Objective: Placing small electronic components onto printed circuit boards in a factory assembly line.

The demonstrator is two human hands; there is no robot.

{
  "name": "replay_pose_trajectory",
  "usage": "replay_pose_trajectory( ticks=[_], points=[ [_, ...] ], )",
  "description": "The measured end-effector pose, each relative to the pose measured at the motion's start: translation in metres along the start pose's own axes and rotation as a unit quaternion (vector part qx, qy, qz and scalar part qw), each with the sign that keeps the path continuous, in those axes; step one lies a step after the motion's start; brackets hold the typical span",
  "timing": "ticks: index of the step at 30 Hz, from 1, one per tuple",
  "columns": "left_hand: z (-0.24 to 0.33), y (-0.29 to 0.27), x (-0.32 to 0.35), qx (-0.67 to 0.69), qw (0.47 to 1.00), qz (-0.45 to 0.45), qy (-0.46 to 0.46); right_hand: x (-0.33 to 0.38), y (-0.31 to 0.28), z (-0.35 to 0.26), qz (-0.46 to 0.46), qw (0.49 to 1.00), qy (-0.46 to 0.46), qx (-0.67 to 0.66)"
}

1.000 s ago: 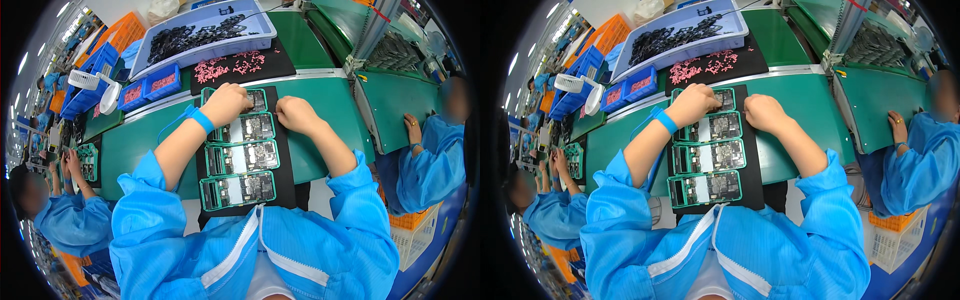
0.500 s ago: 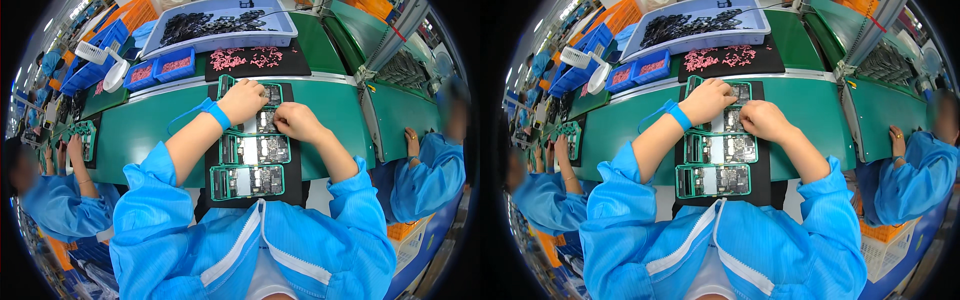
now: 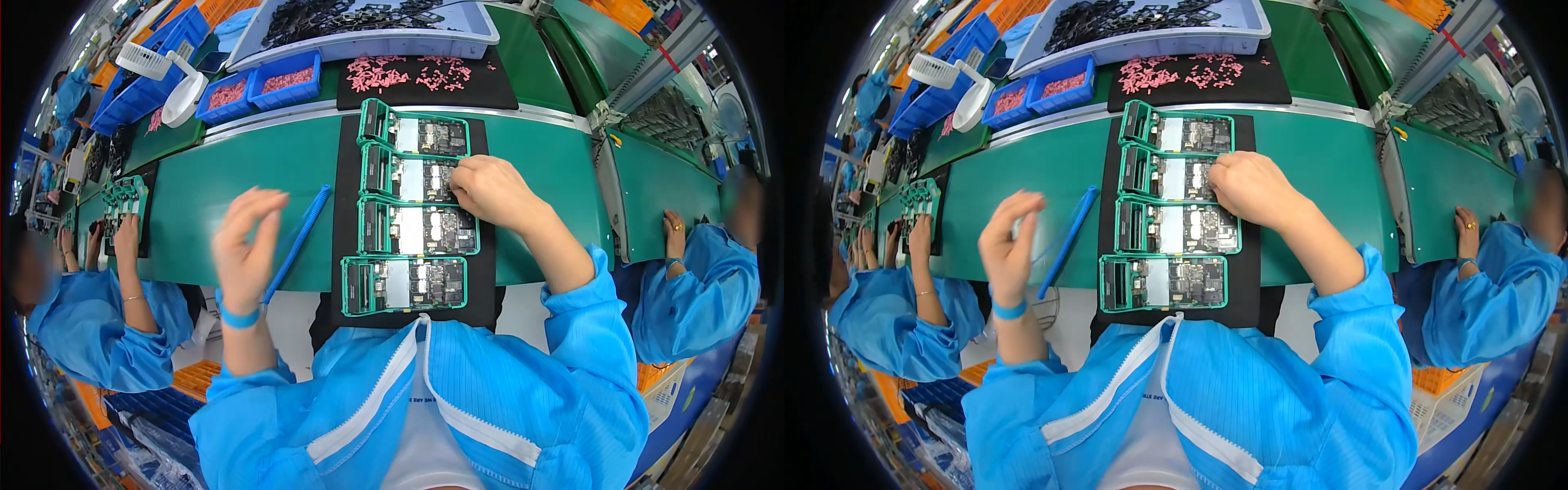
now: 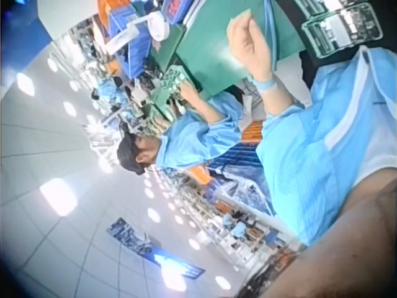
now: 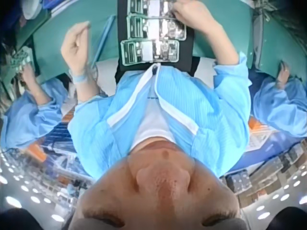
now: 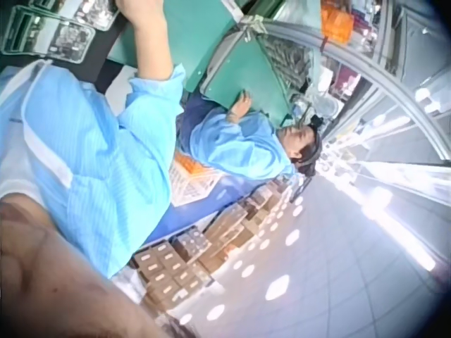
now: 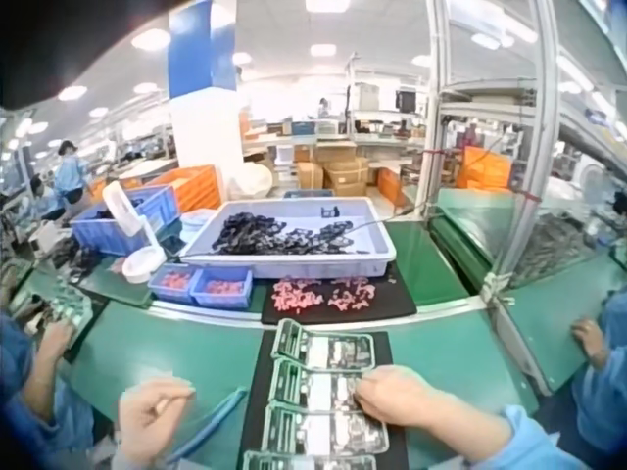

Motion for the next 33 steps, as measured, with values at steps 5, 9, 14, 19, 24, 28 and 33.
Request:
replay_pose_trajectory(
  ticks=[5,9,14,19,24,28,33],
  points=[
    [-0.004,-0.074,0.042,0.023,0.982,0.157,-0.101,-0.004,0.009,0.004,-0.011,1.000,-0.011,0.004],
    [0.012,-0.088,0.052,-0.009,0.989,0.145,-0.038,-0.004,0.009,0.004,-0.031,0.999,-0.001,-0.012],
    [-0.002,-0.043,0.055,-0.116,0.992,0.046,-0.026,0.015,0.001,-0.004,0.048,0.998,-0.037,-0.021],
    [-0.058,0.013,0.077,-0.201,0.977,0.036,-0.064,0.023,0.006,0.016,0.075,0.994,0.035,-0.074],
    [-0.059,0.036,0.075,-0.343,0.939,0.005,-0.015,0.023,0.020,0.120,0.146,0.891,0.396,-0.167],
    [-0.055,0.039,0.075,-0.334,0.942,-0.013,-0.021,0.014,0.044,0.152,0.083,0.866,0.471,-0.146],
    [-0.050,0.036,0.075,-0.340,0.940,-0.005,-0.028,0.006,0.041,0.130,0.192,0.824,0.480,-0.233]
  ],
)
Point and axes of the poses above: each hand's wrist, its own x-axis away from the middle knuckle, its own y-axis out of the palm, z = x × y, the point moved 7 cm from there along -x, towards the middle knuckle, and after that the axes turned 6 degrees about z, right-handed, at the moved point
